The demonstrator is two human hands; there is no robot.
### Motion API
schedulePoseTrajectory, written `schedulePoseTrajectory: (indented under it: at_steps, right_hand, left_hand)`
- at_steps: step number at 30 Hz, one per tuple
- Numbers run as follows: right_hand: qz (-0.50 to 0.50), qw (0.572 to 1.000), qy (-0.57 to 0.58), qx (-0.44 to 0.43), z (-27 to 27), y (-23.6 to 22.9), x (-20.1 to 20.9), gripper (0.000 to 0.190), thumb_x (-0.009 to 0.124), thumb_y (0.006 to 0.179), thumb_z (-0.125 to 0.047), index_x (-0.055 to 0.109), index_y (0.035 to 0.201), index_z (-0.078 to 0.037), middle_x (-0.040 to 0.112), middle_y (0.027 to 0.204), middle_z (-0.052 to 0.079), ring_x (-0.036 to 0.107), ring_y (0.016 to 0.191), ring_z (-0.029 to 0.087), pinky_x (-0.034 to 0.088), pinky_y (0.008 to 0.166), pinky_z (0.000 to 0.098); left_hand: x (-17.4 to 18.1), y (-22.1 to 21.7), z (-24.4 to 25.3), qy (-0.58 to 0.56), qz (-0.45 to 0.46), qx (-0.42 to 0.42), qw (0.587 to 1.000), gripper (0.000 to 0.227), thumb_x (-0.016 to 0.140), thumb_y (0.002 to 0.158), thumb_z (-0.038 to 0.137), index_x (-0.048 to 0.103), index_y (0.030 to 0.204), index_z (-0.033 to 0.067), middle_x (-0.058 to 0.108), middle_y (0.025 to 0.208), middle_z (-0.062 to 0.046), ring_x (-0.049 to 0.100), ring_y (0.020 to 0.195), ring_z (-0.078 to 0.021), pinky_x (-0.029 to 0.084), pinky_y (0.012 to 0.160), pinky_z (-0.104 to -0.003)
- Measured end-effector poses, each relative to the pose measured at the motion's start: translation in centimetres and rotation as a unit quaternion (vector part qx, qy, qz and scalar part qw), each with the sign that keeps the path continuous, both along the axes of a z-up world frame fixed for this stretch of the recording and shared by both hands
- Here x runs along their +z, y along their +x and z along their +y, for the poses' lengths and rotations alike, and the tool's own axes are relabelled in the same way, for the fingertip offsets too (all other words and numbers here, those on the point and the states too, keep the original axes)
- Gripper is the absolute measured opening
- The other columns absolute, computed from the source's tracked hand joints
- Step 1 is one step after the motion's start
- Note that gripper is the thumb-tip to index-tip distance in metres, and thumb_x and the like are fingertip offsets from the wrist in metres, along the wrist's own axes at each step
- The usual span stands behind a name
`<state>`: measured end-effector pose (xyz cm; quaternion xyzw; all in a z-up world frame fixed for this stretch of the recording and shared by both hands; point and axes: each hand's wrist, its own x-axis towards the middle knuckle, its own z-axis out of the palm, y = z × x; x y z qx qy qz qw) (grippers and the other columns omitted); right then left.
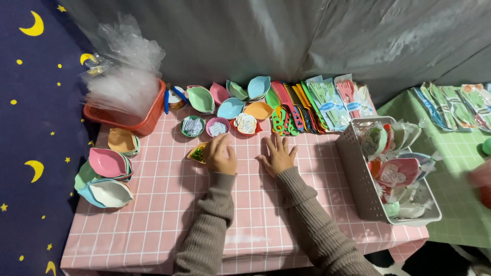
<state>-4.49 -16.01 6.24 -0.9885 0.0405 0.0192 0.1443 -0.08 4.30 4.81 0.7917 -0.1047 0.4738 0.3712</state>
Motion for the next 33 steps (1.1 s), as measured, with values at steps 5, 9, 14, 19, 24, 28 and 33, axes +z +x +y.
schedulePoseTrajectory:
  at_steps: [5,9,14,19,24,28,33]
  right_hand:
    - [-0.002,1.0,0.005,0.007,-0.1,0.1,-0.1,0.071,0.05,0.092,-0.066,0.03,0.154,-0.036,0.008,0.168,0.001,0.014,0.151,0.042,0.008,0.115,0.074]
    - [-0.009,1.0,0.003,0.005,-0.1,0.2,-0.2,0.069,0.05,0.093,-0.066,0.032,0.153,-0.037,0.01,0.168,-0.001,0.014,0.151,0.04,0.009,0.115,0.0736]
    - [-0.014,1.0,0.012,0.006,-0.3,0.2,-0.4,0.07,0.05,0.092,-0.067,0.032,0.152,-0.037,0.011,0.168,-0.003,0.015,0.151,0.04,0.009,0.115,0.0742]
    - [-0.019,1.0,0.008,0.005,-0.5,0.3,-0.9,0.069,0.05,0.092,-0.068,0.034,0.151,-0.036,0.012,0.168,-0.003,0.015,0.151,0.038,0.01,0.115,0.0736]
    - [-0.015,1.0,0.004,0.002,-0.8,0.7,-1.5,0.068,0.05,0.092,-0.069,0.036,0.15,-0.037,0.011,0.168,-0.005,0.015,0.151,0.037,0.01,0.115,0.074]
    - [-0.01,1.0,0.016,0.006,-0.7,0.5,-0.7,0.067,0.049,0.092,-0.069,0.038,0.149,-0.037,0.011,0.168,-0.005,0.015,0.152,0.037,0.009,0.116,0.0729]
    - [-0.013,1.0,0.019,0.004,-0.8,0.7,-1.0,0.065,0.049,0.091,-0.07,0.039,0.148,-0.039,0.013,0.167,-0.006,0.016,0.152,0.037,0.01,0.116,0.0735]
  left_hand:
    - [9.4,0.2,7.2,-0.534,0.079,0.018,0.842,0.009,0.069,0.083,0.015,0.074,0.091,0.0171,0.065,0.079,-0.001,0.061,0.067,-0.0103,0.045,0.061,-0.019]
    - [8.0,6.0,16.7,-0.442,-0.006,0.133,0.887,0.025,0.07,0.08,0.004,0.068,0.103,0.0128,0.066,0.093,-0.006,0.063,0.085,-0.0172,0.052,0.075,-0.027]
    - [9.6,8.2,22.2,-0.265,0.138,0.301,0.906,0.04,0.084,0.076,0.03,0.061,0.108,0.0217,0.065,0.101,0.002,0.062,0.093,-0.022,0.049,0.079,-0.036]
    - [11.4,7.8,25.2,0.033,0.328,0.322,0.887,0.032,0.066,0.09,0.052,0.072,0.085,0.0209,0.067,0.106,0.003,0.049,0.116,-0.0246,0.034,0.097,-0.049]
    - [8.6,12.0,28.2,0.258,0.495,0.202,0.805,0.062,0.025,0.101,0.049,0.077,0.112,0.0179,0.073,0.124,-0.005,0.042,0.139,-0.0229,0.006,0.114,-0.053]
    - [14.9,9.5,24.9,0.228,0.585,0.116,0.769,0.079,0.02,0.097,0.061,0.071,0.121,0.0048,0.067,0.134,-0.013,0.041,0.141,-0.0333,0.014,0.115,-0.058]
    - [9.3,14.1,26.1,0.265,0.618,0.149,0.725,0.086,0.007,0.096,0.066,0.066,0.131,0.0134,0.06,0.145,-0.009,0.035,0.147,-0.028,-0.01,0.115,-0.061]
